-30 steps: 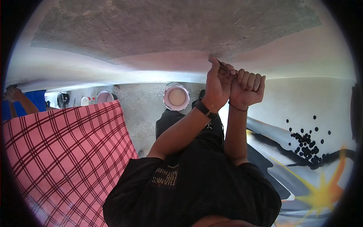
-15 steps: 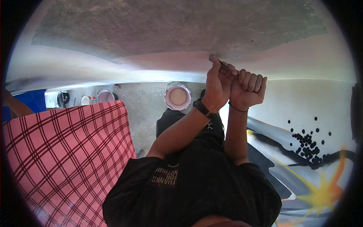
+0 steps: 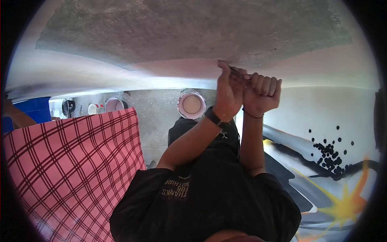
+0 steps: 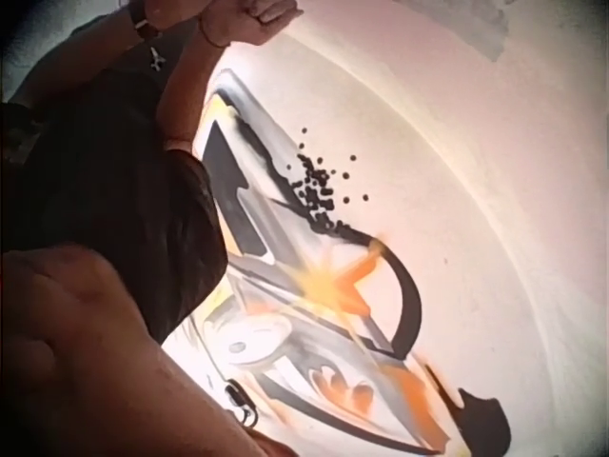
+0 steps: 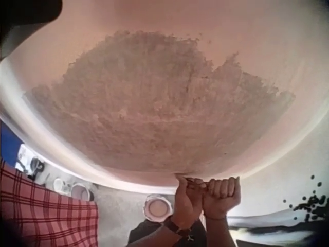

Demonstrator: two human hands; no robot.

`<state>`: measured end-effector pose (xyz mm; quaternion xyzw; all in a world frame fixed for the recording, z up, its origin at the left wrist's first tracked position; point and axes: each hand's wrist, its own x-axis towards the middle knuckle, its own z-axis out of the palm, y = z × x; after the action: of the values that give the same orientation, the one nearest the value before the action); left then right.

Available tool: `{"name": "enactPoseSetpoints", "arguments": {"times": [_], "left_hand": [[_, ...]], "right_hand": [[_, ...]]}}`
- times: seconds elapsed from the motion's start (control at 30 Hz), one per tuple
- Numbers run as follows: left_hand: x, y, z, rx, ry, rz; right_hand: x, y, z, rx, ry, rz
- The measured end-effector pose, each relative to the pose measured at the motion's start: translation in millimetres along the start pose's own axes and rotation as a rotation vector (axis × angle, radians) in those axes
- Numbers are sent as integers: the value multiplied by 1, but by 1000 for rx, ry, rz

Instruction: Scraping old material and paint off a wall using a putty knife in a bathroom.

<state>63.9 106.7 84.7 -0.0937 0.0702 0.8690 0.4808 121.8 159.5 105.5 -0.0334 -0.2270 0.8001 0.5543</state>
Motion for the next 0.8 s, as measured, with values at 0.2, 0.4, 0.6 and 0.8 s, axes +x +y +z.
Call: {"name": "enactPoseSetpoints", "arguments": {"times": [0.2, 0.4, 0.6, 0.8], "left_hand": [[1, 1, -6, -33, 23, 30], [-1, 14, -12, -71, 16, 40], [-10, -19, -3, -65, -7, -126], [0, 4, -25, 55, -60, -9]], "right_hand": [[-3, 2, 4, -24, -72, 10], [-14, 16, 15, -133, -16, 4], [-13, -23, -3, -111, -48, -120], [-19, 6, -7, -65, 3, -60]]}}
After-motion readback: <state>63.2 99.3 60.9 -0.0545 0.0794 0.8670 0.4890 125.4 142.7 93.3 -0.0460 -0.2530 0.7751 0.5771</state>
